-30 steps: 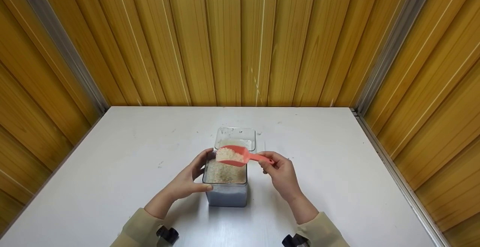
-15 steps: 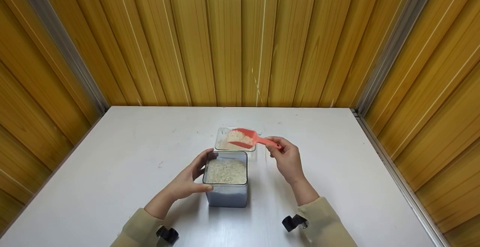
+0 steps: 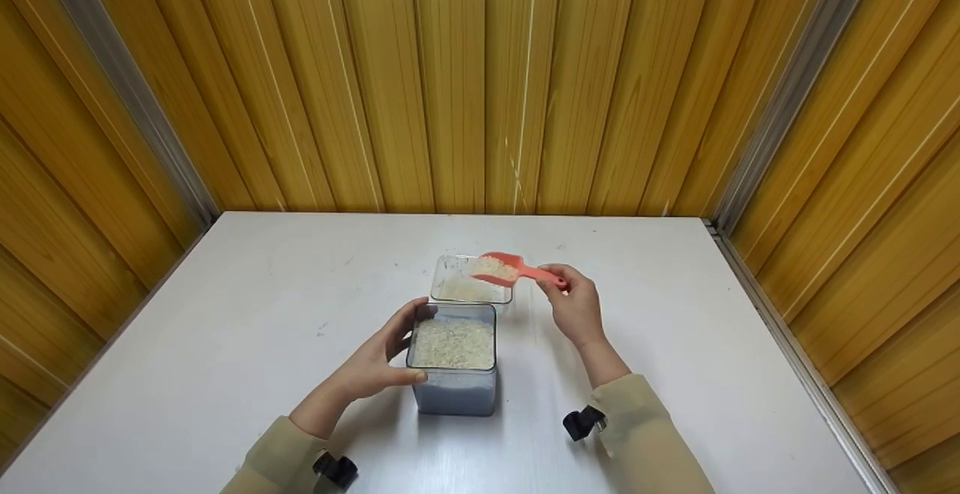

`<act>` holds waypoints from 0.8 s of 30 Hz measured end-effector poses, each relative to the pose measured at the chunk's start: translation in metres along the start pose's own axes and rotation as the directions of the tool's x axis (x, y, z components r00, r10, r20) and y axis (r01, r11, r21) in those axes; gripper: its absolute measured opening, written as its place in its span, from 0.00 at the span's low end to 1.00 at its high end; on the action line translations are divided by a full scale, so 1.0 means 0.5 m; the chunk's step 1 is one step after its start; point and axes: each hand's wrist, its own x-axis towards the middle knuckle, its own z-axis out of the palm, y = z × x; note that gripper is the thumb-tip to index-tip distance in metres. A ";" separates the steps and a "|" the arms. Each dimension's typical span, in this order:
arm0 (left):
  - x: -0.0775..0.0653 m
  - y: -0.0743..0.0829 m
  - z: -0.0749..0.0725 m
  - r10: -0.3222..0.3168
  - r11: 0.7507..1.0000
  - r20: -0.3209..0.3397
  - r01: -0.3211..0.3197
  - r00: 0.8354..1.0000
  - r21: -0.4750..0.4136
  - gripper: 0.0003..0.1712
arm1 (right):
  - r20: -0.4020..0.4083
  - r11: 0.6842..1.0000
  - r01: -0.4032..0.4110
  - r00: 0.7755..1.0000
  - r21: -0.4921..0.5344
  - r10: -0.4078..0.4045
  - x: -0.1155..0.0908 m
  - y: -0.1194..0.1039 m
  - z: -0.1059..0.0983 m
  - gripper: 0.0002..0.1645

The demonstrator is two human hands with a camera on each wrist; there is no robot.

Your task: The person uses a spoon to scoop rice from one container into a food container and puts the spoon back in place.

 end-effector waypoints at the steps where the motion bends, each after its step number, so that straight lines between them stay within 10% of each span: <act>1: 0.000 0.000 0.000 0.001 1.000 0.002 -0.001 1.000 0.000 0.60 | 0.001 1.000 -0.003 1.000 -0.024 0.003 0.002 0.002 0.001 0.16; 15: 0.000 0.000 0.000 0.012 1.000 0.000 -0.012 1.000 -0.009 0.61 | 0.032 0.923 0.121 0.993 -0.366 -0.117 0.012 -0.017 0.001 0.14; 24: 0.002 -0.004 -0.001 0.025 1.000 0.005 -0.025 1.000 0.006 0.62 | 0.095 0.806 0.320 0.944 -0.498 -0.316 0.009 -0.051 0.016 0.11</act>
